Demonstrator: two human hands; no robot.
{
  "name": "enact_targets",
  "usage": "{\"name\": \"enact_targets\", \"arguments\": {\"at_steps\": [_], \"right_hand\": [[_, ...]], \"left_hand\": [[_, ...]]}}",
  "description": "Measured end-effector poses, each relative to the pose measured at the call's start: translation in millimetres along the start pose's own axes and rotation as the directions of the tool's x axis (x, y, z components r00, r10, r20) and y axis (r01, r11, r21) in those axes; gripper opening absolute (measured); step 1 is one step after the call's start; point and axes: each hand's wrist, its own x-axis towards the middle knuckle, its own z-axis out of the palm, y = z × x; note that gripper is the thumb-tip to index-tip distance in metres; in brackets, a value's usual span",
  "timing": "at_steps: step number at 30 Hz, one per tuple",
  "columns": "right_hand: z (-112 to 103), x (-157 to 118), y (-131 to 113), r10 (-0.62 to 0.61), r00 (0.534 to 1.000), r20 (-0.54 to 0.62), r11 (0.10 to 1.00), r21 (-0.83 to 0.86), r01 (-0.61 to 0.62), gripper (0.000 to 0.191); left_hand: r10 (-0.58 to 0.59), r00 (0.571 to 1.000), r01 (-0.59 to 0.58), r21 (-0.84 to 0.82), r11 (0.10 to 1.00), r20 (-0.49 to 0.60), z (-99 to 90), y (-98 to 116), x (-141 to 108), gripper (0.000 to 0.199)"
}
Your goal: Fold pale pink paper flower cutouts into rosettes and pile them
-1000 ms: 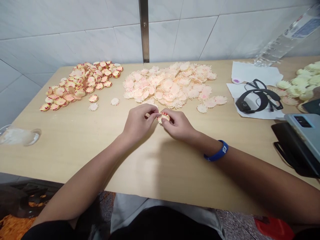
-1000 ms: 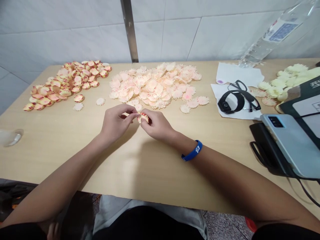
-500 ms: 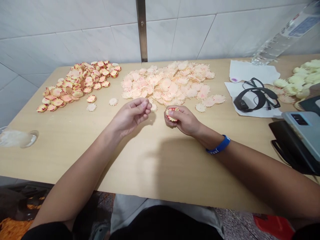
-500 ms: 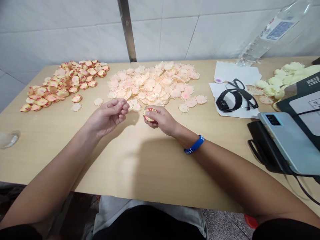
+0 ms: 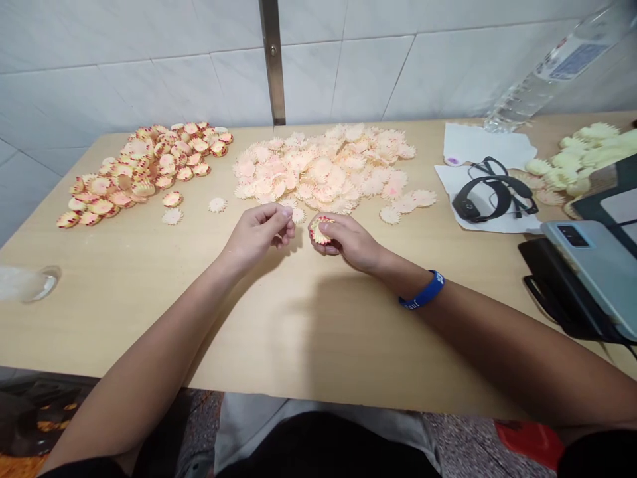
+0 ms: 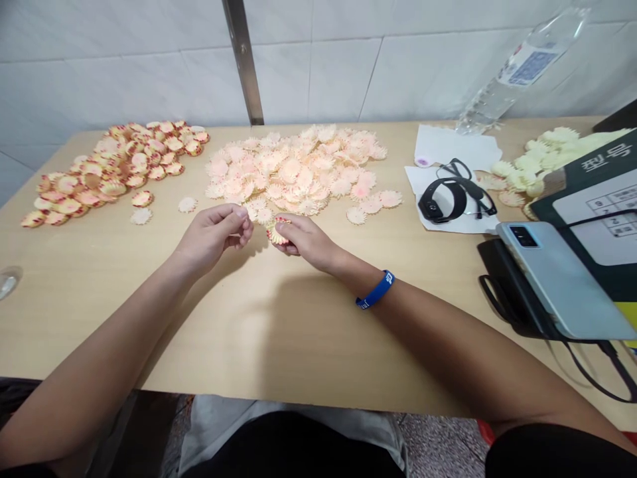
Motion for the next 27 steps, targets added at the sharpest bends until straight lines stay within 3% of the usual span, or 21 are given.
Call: {"name": "enact_targets", "arguments": {"at_steps": [16, 27], "right_hand": [[-1.1, 0.4, 2.2, 0.030, 0.999, -0.040, 0.999, 0.027, -0.029, 0.023], [1.0, -1.4, -2.4, 0.054, 0.997, -0.052, 0.998, -0.007, -0.054, 0.026]], "left_hand": [[-0.102, 0.993, 0.106, -0.064, 0.992, 0.060, -1.0, -6.6, 3.3, 0.040], [-0.102, 0.995, 0.102, -0.018, 0.995, -0.020, 0.4, -5.0, 2.3, 0.028]]}}
